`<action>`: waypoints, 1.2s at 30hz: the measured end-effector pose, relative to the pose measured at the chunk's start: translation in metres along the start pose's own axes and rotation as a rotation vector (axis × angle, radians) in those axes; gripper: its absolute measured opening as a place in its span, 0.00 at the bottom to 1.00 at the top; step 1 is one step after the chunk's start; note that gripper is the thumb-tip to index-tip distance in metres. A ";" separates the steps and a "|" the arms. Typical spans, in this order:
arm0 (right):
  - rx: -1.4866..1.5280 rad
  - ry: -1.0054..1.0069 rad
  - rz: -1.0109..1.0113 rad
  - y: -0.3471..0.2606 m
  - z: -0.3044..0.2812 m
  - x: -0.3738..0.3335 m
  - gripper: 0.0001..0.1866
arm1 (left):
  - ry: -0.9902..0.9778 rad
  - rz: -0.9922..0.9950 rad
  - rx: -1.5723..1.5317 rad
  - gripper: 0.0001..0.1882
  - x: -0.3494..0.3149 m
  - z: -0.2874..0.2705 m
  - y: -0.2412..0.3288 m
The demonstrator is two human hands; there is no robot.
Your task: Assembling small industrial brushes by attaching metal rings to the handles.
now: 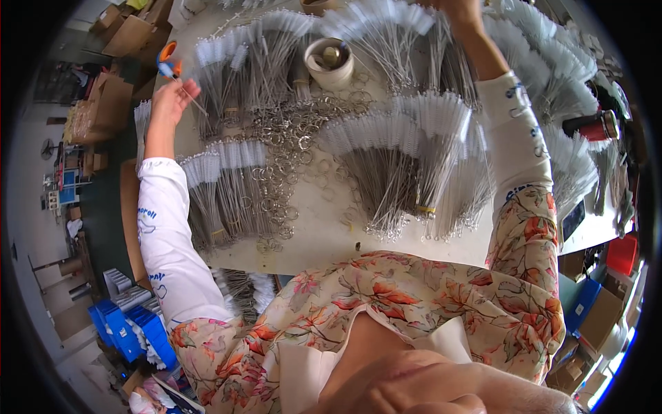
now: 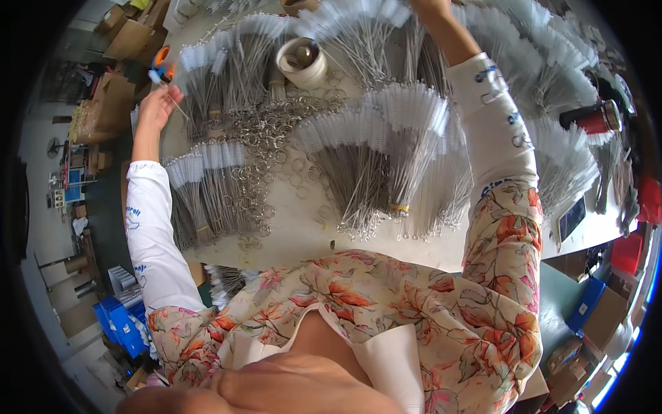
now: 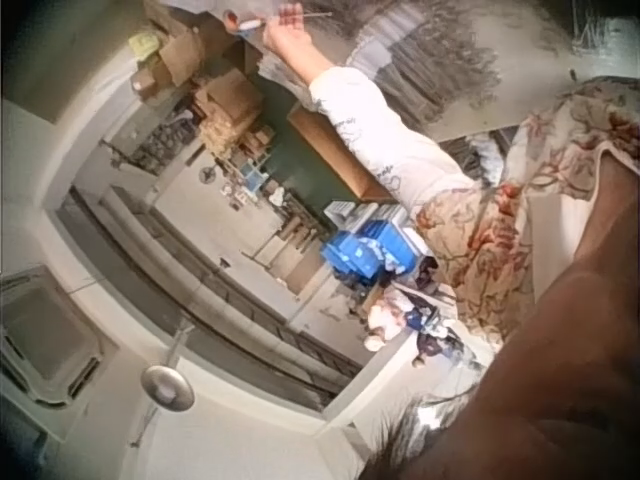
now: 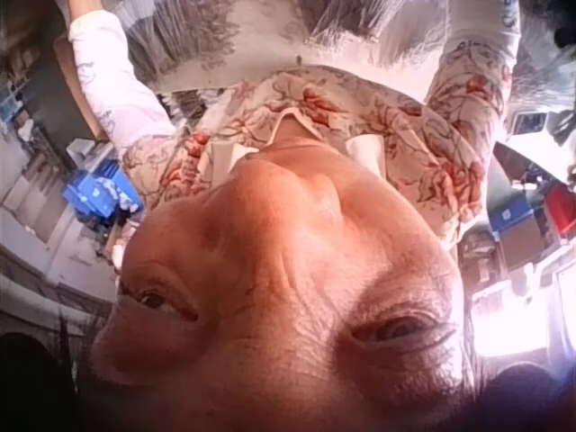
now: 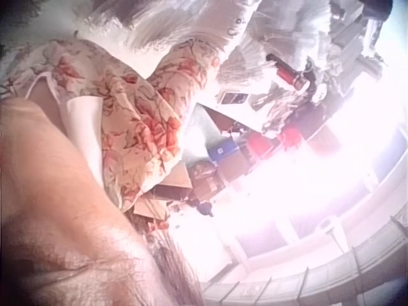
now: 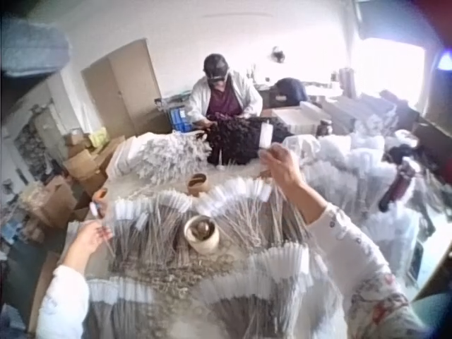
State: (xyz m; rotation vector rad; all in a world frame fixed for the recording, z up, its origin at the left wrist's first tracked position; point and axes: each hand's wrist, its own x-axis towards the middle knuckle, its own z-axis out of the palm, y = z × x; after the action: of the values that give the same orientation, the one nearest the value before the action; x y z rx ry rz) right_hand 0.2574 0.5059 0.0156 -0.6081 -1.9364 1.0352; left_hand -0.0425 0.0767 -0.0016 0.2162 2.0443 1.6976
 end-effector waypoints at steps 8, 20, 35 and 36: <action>-0.159 -0.124 -0.058 0.060 -0.043 -0.002 0.12 | -0.004 0.463 1.102 0.17 -0.031 0.126 -0.023; -0.853 -0.256 0.166 0.085 -0.037 -0.035 0.14 | 0.126 0.529 0.899 0.11 -0.024 0.134 -0.034; -0.363 -0.208 0.300 0.106 -0.036 -0.030 0.18 | -0.219 0.351 0.039 0.13 -0.177 0.118 0.017; -0.385 -0.241 0.192 0.101 -0.042 -0.026 0.20 | -0.188 0.373 0.012 0.14 -0.181 0.109 0.013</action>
State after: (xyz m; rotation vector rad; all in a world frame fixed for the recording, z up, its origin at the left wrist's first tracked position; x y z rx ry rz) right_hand 0.3092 0.5604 -0.0679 -0.9335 -2.3526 0.8858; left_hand 0.1624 0.1019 0.0437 0.7725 1.9622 1.7953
